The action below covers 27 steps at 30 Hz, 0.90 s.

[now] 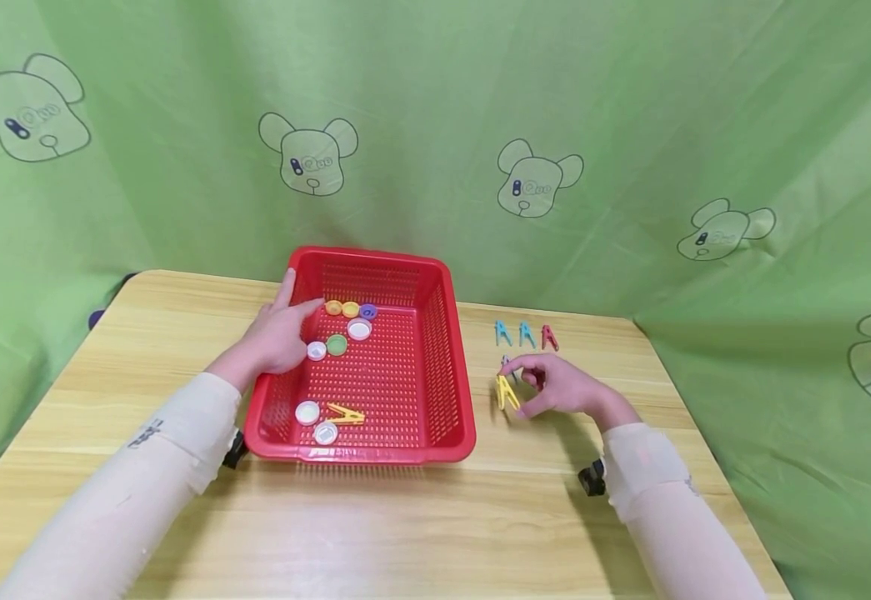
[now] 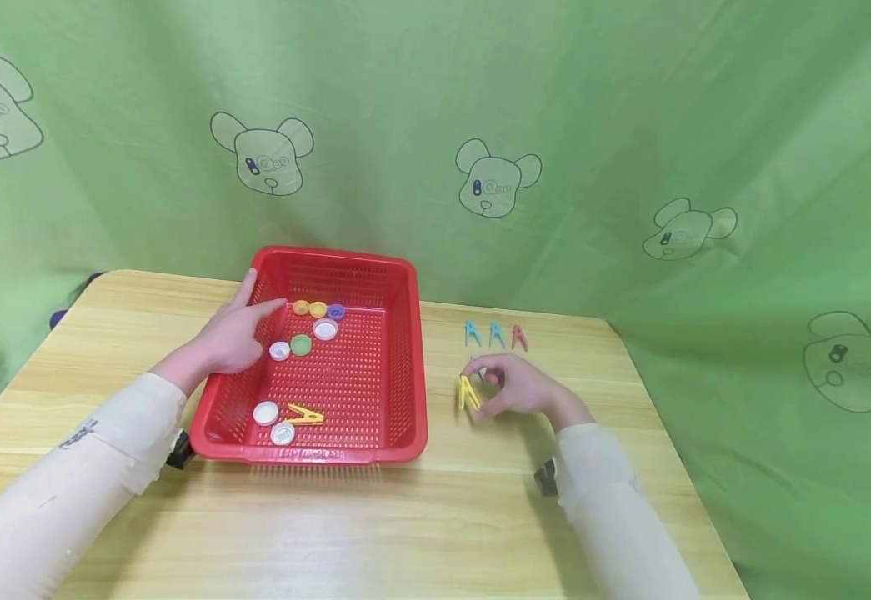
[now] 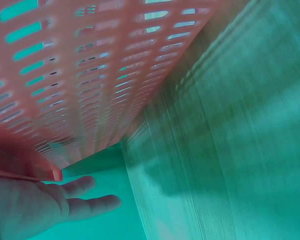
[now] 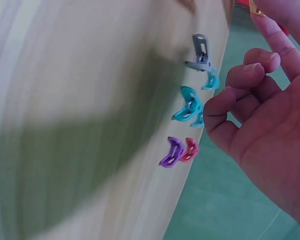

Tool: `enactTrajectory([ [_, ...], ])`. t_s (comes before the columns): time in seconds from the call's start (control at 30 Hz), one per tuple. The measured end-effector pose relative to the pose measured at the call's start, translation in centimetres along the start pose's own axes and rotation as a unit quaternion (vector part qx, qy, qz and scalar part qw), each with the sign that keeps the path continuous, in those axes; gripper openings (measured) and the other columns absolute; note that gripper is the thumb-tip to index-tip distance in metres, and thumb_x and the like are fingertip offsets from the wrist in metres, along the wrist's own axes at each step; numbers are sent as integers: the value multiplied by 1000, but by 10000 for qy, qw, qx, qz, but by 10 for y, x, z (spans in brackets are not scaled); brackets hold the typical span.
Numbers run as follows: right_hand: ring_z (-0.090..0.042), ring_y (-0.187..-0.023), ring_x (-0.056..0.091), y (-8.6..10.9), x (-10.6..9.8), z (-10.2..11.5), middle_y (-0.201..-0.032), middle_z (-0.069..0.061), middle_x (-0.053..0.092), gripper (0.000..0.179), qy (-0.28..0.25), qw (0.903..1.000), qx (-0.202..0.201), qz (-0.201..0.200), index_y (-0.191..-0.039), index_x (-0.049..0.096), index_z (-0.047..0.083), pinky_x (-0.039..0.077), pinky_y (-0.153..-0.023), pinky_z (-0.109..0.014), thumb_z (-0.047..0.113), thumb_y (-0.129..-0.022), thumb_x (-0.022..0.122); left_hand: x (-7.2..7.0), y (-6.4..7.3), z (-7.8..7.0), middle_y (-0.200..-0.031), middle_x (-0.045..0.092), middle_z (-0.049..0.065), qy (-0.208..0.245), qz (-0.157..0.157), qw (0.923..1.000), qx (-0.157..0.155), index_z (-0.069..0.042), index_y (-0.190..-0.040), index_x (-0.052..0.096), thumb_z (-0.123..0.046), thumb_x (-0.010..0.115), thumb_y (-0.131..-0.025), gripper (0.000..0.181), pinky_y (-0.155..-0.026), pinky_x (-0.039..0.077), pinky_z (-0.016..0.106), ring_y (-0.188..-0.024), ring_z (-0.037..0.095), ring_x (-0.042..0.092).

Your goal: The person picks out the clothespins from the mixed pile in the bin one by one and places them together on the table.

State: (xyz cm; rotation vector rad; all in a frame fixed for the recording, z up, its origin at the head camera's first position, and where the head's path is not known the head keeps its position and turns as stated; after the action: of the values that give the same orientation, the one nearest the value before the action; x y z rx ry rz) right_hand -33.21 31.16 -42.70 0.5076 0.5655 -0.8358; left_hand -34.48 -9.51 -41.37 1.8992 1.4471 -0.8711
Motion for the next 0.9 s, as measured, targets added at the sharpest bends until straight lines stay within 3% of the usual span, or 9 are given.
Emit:
enactTrajectory([
  [0.13, -24, -73, 42, 3, 2, -10, -84, -28, 48, 59, 62, 9998, 172, -25, -124, 67, 8, 39, -65, -30, 4, -70, 90, 0, 1, -1, -163, -26, 8, -28, -5, 10000, 7, -9, -155, 38, 5, 62, -86, 74, -92, 48, 62, -138, 62, 14],
  [0.33, -25, -74, 42, 6, 3, -19, -87, -31, 47, 60, 200, 9994, 291, -58, -124, 67, 11, 38, -63, -29, 6, -69, 91, -1, 2, -1, -163, -25, 6, 162, 3, 9999, -47, -9, -155, 38, 6, 64, -86, 75, -82, 55, 57, -139, 59, 14],
  [0.43, -24, -74, 42, 7, 5, -21, -88, -32, 47, 60, 245, 9990, 362, -46, -124, 67, 10, 39, -62, -29, 6, -69, 91, -1, 2, -2, -163, -25, 6, 127, 1, 9999, -36, -9, -155, 38, 6, 63, -86, 75, -83, 54, 57, -139, 59, 14],
  [0.9, -26, -74, 43, 12, 12, -35, -82, -22, 49, 59, 373, 9975, 588, -81, -121, 67, 14, 40, -66, -33, 10, -67, 92, -1, 3, -3, -163, -25, 7, 86, -31, 10000, -13, -9, -155, 39, 6, 62, -86, 74, -83, 54, 57, -138, 59, 16],
])
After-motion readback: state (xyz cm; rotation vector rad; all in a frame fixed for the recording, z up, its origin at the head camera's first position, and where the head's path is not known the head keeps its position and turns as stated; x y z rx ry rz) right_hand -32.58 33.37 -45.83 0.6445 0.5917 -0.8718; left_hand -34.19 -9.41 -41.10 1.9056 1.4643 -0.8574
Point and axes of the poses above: each hand's wrist, its own y-axis away from the middle knuckle, its own x-axis out of the palm, z = x × y, the point moved 7 cm from there along -y, towards the middle knuckle
